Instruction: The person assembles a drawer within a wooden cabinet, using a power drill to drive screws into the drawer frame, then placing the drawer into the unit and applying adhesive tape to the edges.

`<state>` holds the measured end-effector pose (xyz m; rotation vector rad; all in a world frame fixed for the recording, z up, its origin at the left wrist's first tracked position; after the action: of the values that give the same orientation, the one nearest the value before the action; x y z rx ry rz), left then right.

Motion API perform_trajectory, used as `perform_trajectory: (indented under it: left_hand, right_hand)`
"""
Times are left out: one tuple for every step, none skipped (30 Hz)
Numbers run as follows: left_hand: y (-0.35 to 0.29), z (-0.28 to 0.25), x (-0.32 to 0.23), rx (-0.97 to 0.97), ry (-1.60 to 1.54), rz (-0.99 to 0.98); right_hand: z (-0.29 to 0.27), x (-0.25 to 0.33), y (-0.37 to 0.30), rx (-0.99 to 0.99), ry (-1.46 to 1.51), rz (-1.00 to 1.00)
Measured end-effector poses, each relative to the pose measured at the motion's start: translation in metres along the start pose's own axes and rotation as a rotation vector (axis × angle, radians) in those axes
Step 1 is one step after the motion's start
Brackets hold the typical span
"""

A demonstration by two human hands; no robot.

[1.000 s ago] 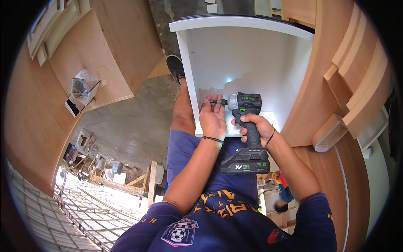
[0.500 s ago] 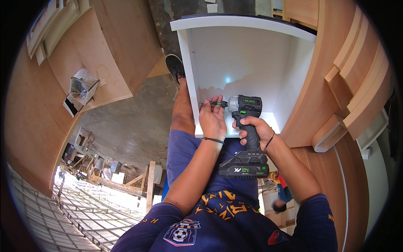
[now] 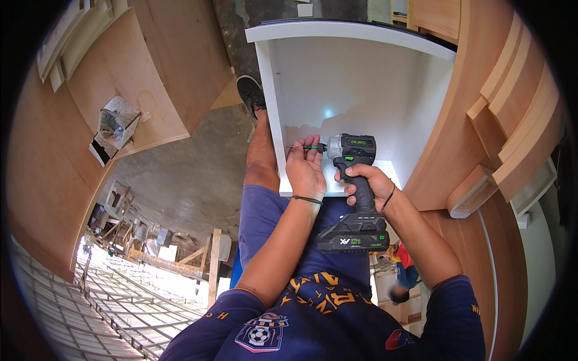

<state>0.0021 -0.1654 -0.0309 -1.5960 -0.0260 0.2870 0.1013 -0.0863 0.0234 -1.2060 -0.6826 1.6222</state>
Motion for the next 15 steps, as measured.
perform_trajectory:
  left_hand:
    - [0.0006, -0.0006, 0.0009, -0.001, 0.0, -0.003]
    - [0.0006, 0.0, 0.0012, 0.003, -0.004, -0.001]
    - [0.0008, 0.0006, 0.0015, 0.007, -0.009, 0.0]
    - [0.0012, 0.0016, 0.0009, 0.01, -0.015, 0.003]
    - [0.0011, 0.0022, 0.0012, 0.012, -0.007, -0.004]
    - [0.0005, 0.0026, 0.0015, 0.013, 0.0, -0.011]
    - [-0.0004, 0.0024, 0.002, 0.015, 0.009, -0.019]
    - [-0.0016, 0.0028, 0.0013, 0.013, 0.012, -0.02]
    - [-0.0032, 0.0038, 0.0003, 0.011, 0.014, -0.02]
    - [-0.0042, 0.0046, 0.0, 0.009, 0.017, -0.021]
    - [-0.0035, 0.0043, 0.0003, 0.015, 0.015, -0.019]
    - [-0.002, 0.0032, 0.0012, 0.022, 0.013, -0.017]
    - [-0.0005, 0.0034, 0.0011, 0.029, 0.01, -0.013]
    - [-0.0005, 0.0042, 0.0008, 0.027, 0.002, -0.013]
    - [-0.0009, 0.0053, 0.0006, 0.025, -0.006, -0.012]
  right_hand:
    - [0.0006, 0.0007, -0.0004, 0.003, 0.001, 0.0]
    - [0.001, 0.0012, -0.0007, 0.007, 0.001, -0.001]
    - [0.0002, 0.001, -0.0004, 0.008, 0.0, -0.002]
    - [-0.0005, 0.0011, 0.001, 0.011, -0.003, -0.001]
    - [-0.0007, 0.0016, 0.0019, 0.014, -0.005, -0.001]
    - [0.0, 0.0023, 0.0019, 0.02, -0.003, 0.004]
    - [0.0003, 0.0021, 0.0013, 0.026, 0.001, 0.01]
    - [0.0009, 0.0018, 0.0009, 0.031, 0.005, 0.015]
    - [0.0007, 0.0013, 0.0008, 0.015, 0.005, 0.014]
    - [0.0008, 0.0007, 0.0004, -0.001, 0.005, 0.012]
    - [0.0003, 0.0002, -0.0002, -0.016, 0.005, 0.011]
    - [0.0004, -0.0006, -0.0008, -0.016, 0.009, 0.012]
    - [0.0008, -0.0008, -0.0004, -0.014, 0.01, 0.014]
    - [0.0012, -0.0006, 0.0003, -0.012, 0.011, 0.016]
    - [0.0005, 0.0007, 0.0012, -0.013, 0.009, 0.014]
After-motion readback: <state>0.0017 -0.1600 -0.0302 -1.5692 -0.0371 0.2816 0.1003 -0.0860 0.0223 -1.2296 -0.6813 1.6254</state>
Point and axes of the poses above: each hand's wrist, its own y-axis towards the middle knuckle, its own z-axis out of the palm, x = y × z, the point moved 8 cm from there along y, towards the middle knuckle, and after that the axes turned 8 degrees about -z, right-handed, at the moved point
